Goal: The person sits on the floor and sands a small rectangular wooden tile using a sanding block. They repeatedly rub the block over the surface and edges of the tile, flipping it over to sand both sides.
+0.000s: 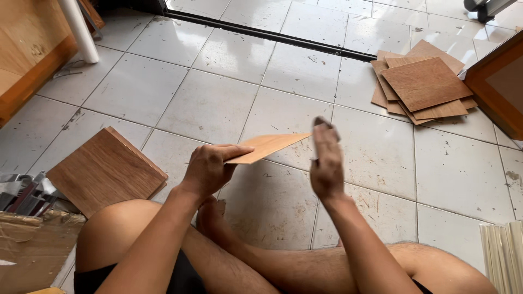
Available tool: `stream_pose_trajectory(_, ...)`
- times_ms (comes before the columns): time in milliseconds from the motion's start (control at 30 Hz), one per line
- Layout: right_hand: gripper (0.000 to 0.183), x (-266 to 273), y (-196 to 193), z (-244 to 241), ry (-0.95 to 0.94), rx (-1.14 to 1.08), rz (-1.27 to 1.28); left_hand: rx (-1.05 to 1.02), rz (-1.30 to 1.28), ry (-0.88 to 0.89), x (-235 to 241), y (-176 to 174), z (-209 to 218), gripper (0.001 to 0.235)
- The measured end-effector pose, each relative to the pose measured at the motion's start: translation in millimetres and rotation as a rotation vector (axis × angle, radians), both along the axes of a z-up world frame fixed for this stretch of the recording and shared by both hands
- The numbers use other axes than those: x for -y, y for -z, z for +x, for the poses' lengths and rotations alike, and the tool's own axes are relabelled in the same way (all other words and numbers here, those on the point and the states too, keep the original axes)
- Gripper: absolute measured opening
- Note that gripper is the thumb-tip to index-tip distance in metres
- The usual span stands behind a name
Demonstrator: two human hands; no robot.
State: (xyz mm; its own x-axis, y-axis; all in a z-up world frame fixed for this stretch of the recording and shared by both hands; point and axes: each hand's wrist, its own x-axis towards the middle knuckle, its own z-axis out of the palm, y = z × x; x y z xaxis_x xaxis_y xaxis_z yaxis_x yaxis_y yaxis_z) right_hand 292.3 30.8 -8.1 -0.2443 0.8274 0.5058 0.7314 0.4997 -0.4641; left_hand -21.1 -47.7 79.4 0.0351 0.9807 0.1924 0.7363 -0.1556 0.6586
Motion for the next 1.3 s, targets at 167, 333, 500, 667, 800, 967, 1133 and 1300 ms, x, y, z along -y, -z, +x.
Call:
stream_pose_trajectory(167,0.066,63.0,-6.8,-66.8,-0.384,-0.111,-0.132,-0.17,-0.094,-0.065,-8.3,41.3,-19.5,0.025)
stream_pose_trajectory(333,0.075,94.6,-25.4,-77.0,-0.524,-0.083,0.019,-0.253,-0.012,-0.089,-12.3,45.2,-12.7,0.016)
stream_pose_trajectory(500,0.058,60.5,21.0,-52.4,-0.182,0.204,-0.465,-0.378,0.02,-0.095,-10.6,60.4,-14.2,0.016)
stream_pose_trajectory(667,0.065,110.5,-56.6,-98.0,-0.412,0.2,-0.358,-0.439,0.136,-0.047,-15.4,67.1,-16.6,0.015)
stream_pose_trajectory(800,0.061,68.5,6.2,-57.6,-0.254,0.432,-0.41,-0.428,0.044,-0.058,-13.9,76.1,-13.4,0.023)
stream_pose_trajectory(967,0.064,122.7,-81.6,-91.0,-0.369,0.555,-0.408,-0.432,0.019,-0.049,-9.4,64.7,-10.0,0.025)
stream_pose_trajectory(1133,0.068,71.0,-27.6,-75.0,-0.359,0.628,-0.484,-0.463,0.015,-0.042,-12.8,71.0,-8.8,0.025)
stream_pose_trajectory(1300,0.069,84.6,-29.9,-89.0,-0.349,0.764,-0.283,-0.453,-0.004,-0.024,-15.1,62.5,-14.7,0.026)
